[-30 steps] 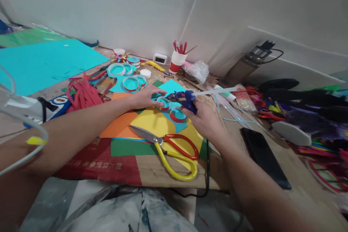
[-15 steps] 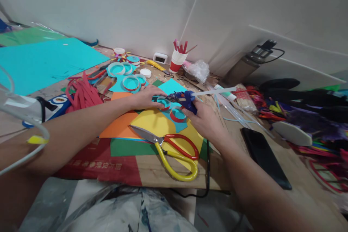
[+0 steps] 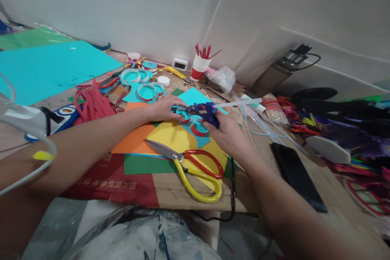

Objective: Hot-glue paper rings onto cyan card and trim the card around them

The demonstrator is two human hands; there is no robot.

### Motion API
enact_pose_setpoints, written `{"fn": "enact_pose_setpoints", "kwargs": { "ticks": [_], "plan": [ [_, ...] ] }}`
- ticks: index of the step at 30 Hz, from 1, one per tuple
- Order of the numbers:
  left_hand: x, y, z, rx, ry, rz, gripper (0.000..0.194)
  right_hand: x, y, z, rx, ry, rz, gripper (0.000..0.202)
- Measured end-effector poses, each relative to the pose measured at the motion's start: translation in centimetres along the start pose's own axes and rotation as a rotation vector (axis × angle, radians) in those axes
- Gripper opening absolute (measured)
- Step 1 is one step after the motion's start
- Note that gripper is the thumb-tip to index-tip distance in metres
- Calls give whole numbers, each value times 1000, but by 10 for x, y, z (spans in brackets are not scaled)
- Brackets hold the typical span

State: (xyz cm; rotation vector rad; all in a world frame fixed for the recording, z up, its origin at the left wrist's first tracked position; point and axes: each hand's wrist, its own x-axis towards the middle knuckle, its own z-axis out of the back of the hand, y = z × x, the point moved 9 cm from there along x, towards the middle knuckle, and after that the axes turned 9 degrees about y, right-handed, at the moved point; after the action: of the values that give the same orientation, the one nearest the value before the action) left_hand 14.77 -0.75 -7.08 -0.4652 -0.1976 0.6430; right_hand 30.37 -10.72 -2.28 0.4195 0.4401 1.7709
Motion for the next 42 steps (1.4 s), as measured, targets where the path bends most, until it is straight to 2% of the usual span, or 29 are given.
{"fn": "enact_pose_setpoints", "kwargs": {
  "ticks": [13, 24, 32, 42],
  "plan": [
    [3, 5, -2, -20, 21, 12, 59, 7, 2, -14, -102, 42, 20, 18],
    [3, 1, 0, -39, 4, -21, 54, 8, 1, -21, -207, 43, 16, 18],
    [1, -4, 1, -23, 10, -9, 53, 6, 4, -19, -218, 46, 11, 28],
    [3, 1, -3, -44, 31, 3, 56, 0, 9, -12, -309, 66, -46, 22]
  ]
}}
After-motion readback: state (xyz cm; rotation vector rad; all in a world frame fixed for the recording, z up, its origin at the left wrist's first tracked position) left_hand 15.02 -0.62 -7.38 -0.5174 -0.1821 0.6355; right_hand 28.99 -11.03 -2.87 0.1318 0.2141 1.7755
